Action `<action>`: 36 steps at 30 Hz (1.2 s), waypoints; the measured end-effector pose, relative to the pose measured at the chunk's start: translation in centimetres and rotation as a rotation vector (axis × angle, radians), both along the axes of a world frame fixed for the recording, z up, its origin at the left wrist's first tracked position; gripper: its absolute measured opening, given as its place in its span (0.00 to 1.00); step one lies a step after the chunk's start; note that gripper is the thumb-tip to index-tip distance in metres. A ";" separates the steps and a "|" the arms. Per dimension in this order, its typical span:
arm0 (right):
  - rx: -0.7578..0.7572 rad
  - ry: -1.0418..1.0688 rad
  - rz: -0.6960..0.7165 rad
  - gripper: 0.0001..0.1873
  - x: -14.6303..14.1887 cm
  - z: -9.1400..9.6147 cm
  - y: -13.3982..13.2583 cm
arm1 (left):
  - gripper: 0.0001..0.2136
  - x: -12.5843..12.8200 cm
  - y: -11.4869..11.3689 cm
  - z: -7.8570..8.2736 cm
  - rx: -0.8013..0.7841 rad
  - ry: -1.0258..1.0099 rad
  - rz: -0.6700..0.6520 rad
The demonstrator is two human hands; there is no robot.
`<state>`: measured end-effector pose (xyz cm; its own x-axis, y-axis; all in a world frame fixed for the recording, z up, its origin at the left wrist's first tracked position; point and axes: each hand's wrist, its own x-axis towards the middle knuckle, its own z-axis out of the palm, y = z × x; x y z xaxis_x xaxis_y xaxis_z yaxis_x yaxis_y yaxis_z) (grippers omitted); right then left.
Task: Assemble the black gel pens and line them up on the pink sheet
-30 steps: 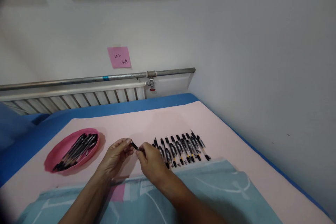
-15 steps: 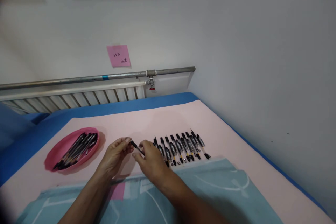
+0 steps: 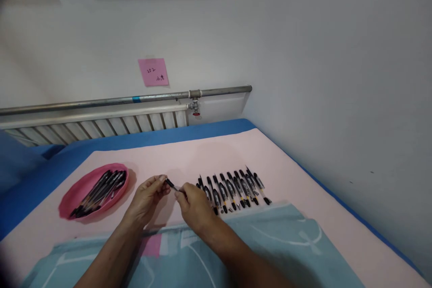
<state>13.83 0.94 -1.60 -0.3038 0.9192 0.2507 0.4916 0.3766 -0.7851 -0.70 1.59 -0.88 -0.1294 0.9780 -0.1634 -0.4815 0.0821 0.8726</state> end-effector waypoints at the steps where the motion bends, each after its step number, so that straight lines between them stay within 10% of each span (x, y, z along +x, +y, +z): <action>1: -0.021 0.005 0.023 0.10 0.0 0.0 0.0 | 0.12 0.0 0.0 0.0 -0.001 -0.001 0.003; 29: 0.017 -0.053 -0.002 0.06 0.0 0.2 -0.1 | 0.13 -0.2 0.1 -0.3 0.021 0.011 0.044; 36: -0.731 0.425 0.144 0.09 -0.3 1.5 -0.5 | 0.10 -0.2 0.0 0.0 0.124 0.059 0.051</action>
